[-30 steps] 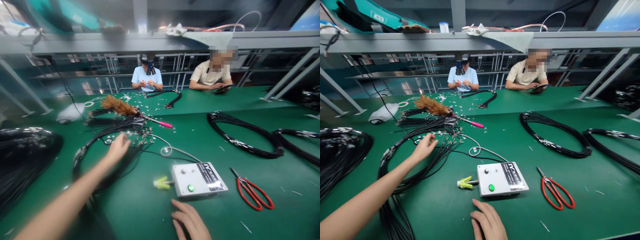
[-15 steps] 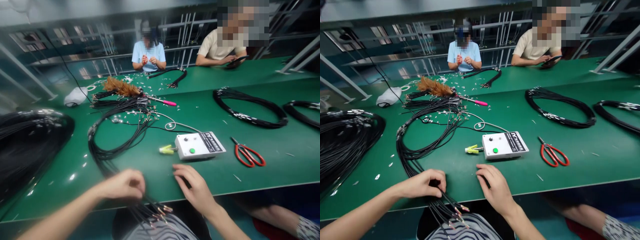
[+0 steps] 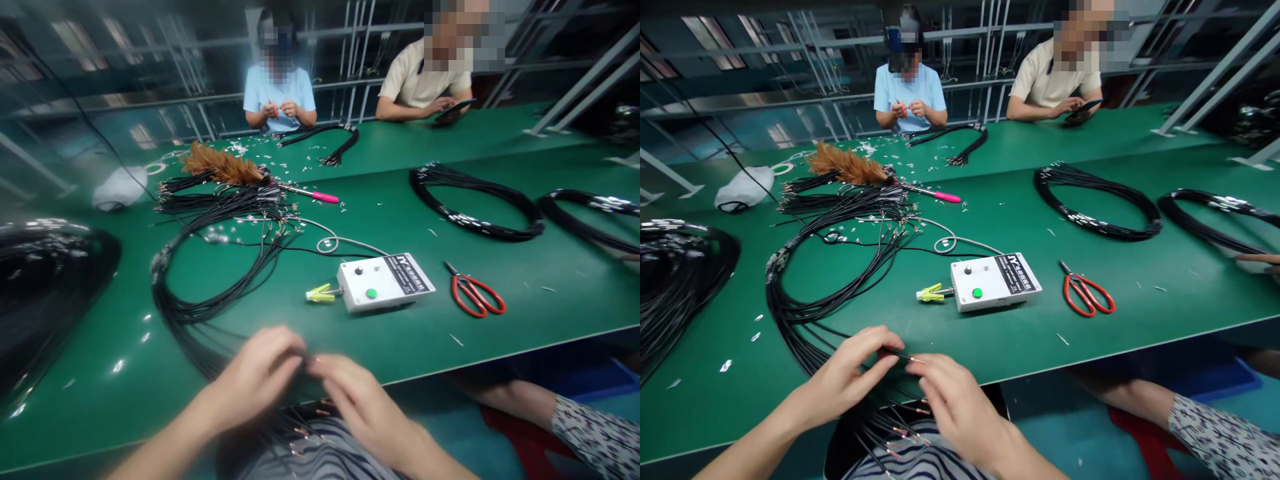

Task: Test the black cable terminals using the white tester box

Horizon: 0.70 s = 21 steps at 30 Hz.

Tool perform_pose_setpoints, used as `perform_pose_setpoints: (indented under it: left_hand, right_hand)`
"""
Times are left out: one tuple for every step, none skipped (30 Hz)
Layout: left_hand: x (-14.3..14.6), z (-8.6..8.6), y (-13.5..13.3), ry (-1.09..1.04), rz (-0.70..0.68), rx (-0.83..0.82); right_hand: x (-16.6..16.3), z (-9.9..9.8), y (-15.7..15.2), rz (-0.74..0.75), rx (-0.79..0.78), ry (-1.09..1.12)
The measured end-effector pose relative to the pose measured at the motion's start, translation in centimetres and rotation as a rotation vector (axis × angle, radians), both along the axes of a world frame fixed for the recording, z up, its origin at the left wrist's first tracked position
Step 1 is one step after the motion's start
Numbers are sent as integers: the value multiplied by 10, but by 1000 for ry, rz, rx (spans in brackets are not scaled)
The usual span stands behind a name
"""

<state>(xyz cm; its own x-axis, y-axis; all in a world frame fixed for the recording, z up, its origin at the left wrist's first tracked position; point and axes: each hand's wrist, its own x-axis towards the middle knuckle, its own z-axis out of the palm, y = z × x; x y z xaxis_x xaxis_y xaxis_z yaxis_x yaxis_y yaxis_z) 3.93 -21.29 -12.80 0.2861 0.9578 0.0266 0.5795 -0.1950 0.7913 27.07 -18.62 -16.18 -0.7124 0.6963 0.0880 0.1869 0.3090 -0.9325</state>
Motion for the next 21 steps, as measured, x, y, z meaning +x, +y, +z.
perform_pose_setpoints:
  left_hand:
    - [6, 2, 2, -17, -14, 14]
    - [11, 3, 4, -35, -22, 24]
    - [14, 5, 7, -48, -23, 30]
    - [17, 6, 10, -48, -18, 36]
    - [19, 6, 12, -38, -14, 43]
    - [21, 7, 14, -20, -11, 52]
    - [21, 6, 16, 0, -8, 60]
    - [22, 6, 17, 16, -6, 62]
    - [23, 5, 19, 23, 1, 58]
    - [23, 4, 20, 18, 12, 47]
    - [24, 3, 21, 5, 29, 34]
    - [24, 2, 22, -13, 50, 19]
    - [25, 2, 23, -34, 69, 4]
    - [26, 1, 23, -55, 86, -11]
    - [26, 0, 24, -74, 99, -24]
    - [27, 0, 24, -91, 107, -34]
    - [28, -1, 25, -108, 113, -42]
    - [28, -2, 25, -125, 118, -51]
    - [28, -3, 25, -142, 125, -59]
    - [29, -4, 25, -157, 136, -69]
    - [29, -6, 25, -171, 150, -80]
  right_hand:
    - [0, 4, -3, 80, 8, -27]
    - [-1, 8, -4, 155, -21, -50]
    - [-1, 11, -3, 195, -77, -66]
    - [-2, 13, -1, 184, -153, -69]
    - [-3, 14, 4, 120, -237, -49]
    - [-5, 13, 11, 22, -323, -5]
    - [-6, 12, 18, -88, -407, 58]
    - [-8, 10, 26, -175, -490, 131]
    - [-10, 7, 32, -229, -568, 206]
    - [-12, 5, 38, -258, -639, 277]
    - [-15, 3, 42, -273, -706, 338]
    - [-18, 1, 45, -278, -773, 393]
    - [-22, -1, 47, -281, -840, 443]
    - [-25, -2, 48, -282, -903, 489]
    - [-29, -3, 49, -282, -959, 528]
    - [-32, -3, 49, -283, -1002, 563]
    - [-34, -4, 49, -284, -1034, 589]
    - [-37, -4, 49, -287, -1057, 608]
    - [-39, -4, 49, -288, -1076, 619]
    - [-41, -4, 48, -287, -1089, 623]
    - [-43, -4, 47, -283, -1089, 622]
